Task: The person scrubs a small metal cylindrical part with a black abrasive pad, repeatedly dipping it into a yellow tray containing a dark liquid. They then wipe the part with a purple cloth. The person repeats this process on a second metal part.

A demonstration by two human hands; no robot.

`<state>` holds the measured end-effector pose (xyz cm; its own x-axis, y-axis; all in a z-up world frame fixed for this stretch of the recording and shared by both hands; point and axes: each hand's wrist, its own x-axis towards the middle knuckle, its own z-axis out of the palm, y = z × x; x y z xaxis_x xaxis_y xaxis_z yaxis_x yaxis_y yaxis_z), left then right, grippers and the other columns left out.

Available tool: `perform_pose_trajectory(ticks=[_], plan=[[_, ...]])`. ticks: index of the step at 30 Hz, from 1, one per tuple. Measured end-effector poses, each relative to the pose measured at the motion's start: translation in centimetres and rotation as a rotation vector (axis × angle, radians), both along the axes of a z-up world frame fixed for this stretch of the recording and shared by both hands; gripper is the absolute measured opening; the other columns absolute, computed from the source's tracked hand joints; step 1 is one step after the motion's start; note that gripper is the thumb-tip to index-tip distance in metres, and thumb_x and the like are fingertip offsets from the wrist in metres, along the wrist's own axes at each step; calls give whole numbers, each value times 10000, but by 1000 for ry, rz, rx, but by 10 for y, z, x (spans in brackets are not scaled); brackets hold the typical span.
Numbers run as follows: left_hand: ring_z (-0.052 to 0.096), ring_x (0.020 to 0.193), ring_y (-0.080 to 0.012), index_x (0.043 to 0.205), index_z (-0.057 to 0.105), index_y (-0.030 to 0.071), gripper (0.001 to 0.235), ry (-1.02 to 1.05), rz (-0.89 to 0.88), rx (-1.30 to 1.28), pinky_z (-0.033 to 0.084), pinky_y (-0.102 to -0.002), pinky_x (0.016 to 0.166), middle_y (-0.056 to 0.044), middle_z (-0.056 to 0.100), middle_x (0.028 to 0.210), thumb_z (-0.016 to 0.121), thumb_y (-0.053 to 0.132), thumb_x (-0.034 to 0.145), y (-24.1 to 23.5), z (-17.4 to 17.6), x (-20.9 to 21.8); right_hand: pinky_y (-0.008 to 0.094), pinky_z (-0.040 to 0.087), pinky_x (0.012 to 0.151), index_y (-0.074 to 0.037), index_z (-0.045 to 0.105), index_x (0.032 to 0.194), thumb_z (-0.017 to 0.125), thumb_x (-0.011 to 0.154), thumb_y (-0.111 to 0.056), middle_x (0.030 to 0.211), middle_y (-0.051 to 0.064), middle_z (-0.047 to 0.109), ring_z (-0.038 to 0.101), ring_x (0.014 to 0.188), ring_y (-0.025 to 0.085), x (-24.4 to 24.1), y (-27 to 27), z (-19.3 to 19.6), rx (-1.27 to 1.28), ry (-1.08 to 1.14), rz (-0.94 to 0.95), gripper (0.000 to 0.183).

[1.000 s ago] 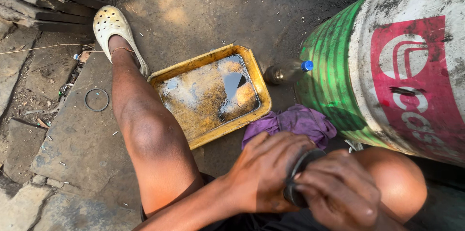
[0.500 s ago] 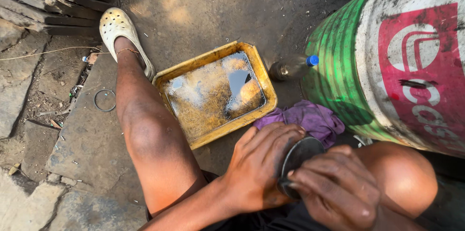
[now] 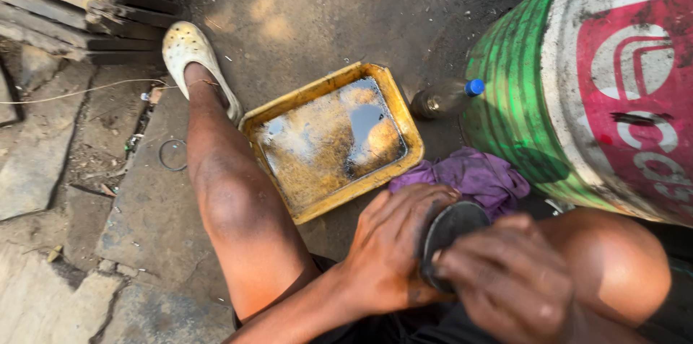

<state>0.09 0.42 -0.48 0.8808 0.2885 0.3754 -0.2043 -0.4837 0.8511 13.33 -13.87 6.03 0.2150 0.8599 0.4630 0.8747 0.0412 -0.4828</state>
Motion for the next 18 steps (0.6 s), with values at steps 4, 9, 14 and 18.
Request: perform_pose_trajectory(ticks=[4, 9, 14, 18], plan=[[610, 1320, -315, 1428, 491, 26, 938, 4, 62, 87, 470, -416, 1075, -124, 615, 1391, 896, 393, 665, -1, -1, -3, 344, 496, 689, -29, 729, 971, 819, 694, -2, 867, 73, 713, 713, 760, 222, 4, -2, -7, -3, -4, 62, 292], [633, 1328, -285, 1381, 495, 17, 832, 23, 34, -14, 483, -376, 1063, -106, 626, 1396, 894, 371, 743, -11, 3, -3, 355, 540, 748, -38, 735, 995, 799, 686, 6, 899, 84, 718, 724, 803, 244, -3, -9, -5, -44, -34, 23, 318], [628, 1317, -301, 1375, 491, 7, 864, 20, 37, 43, 484, -391, 1046, -120, 621, 1399, 887, 383, 706, -5, 1, -8, 381, 526, 722, -45, 737, 1025, 780, 692, -32, 904, 87, 705, 709, 792, 251, -3, -4, -9, 8, -128, 149, 335], [634, 1329, -298, 1385, 497, 0, 848, 16, -36, -14, 488, -386, 1062, -127, 631, 1411, 876, 372, 723, -9, 0, -5, 371, 526, 735, -14, 731, 1017, 785, 726, -28, 911, 97, 701, 707, 800, 256, 1, -8, -13, 2, -29, 16, 296]])
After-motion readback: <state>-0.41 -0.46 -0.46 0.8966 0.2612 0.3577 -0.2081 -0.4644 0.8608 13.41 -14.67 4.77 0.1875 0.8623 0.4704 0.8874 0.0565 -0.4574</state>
